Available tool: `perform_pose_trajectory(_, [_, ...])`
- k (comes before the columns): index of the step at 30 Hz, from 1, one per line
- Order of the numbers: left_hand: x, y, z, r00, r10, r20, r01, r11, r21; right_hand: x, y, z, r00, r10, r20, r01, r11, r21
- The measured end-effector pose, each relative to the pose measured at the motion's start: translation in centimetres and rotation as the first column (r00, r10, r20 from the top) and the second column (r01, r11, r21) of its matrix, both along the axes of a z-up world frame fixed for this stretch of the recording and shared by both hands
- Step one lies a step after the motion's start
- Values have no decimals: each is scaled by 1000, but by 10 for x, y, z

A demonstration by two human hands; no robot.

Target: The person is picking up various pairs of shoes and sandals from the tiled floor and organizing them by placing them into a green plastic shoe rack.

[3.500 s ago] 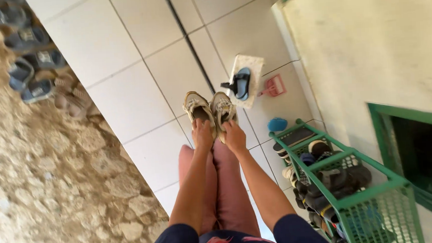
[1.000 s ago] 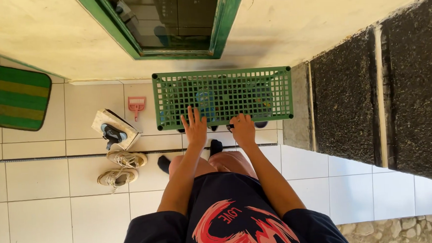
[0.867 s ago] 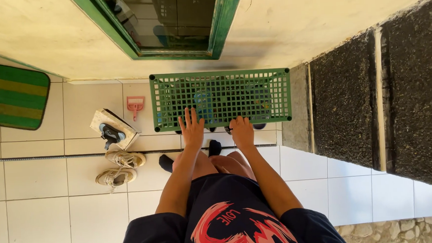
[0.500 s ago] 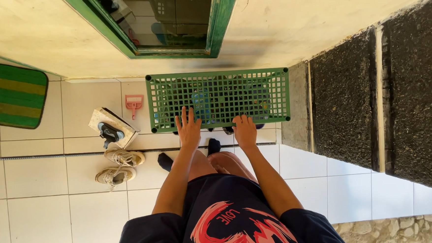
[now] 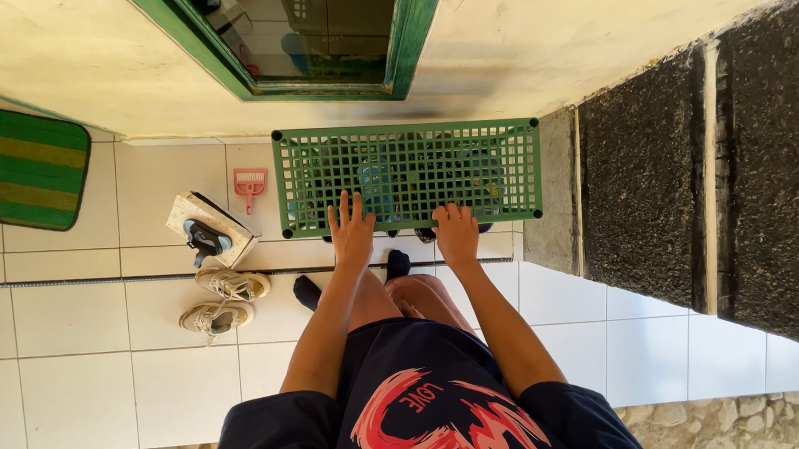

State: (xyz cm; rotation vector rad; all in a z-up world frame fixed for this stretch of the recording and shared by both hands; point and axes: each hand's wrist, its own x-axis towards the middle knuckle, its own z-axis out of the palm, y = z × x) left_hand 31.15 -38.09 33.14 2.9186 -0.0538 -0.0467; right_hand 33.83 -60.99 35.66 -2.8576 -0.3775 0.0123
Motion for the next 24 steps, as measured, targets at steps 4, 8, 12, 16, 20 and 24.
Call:
perform_pose_trajectory(4, [-8,-9,-1,998,18,-58,-16,999,34,-12,5,6,999,-35,14,34,998,53])
perform_pose_trajectory(8, [-27,-24,9,993,80,84,-78,996,-31,-40,5,-1,991,-124,56,113,978,174])
perform_pose_trajectory(12, [-46,-51,20,995,76,67,-62,979,-192,-60,-4,-23,972,-164,-167,184,977,110])
perform_pose_trajectory(16, [-55,-80,-39,989,-13,-148,-28,962,-270,-53,-9,-33,889,-167,-426,185,983,1])
perform_pose_trajectory(20, [-51,-90,-44,897,-117,-426,-7,960,-279,-54,-11,-53,901,-151,-407,208,973,100])
perform_pose_trajectory(24, [-54,-92,-46,881,-120,-457,-31,951,-309,-59,-7,-43,922,-182,-341,273,931,242])
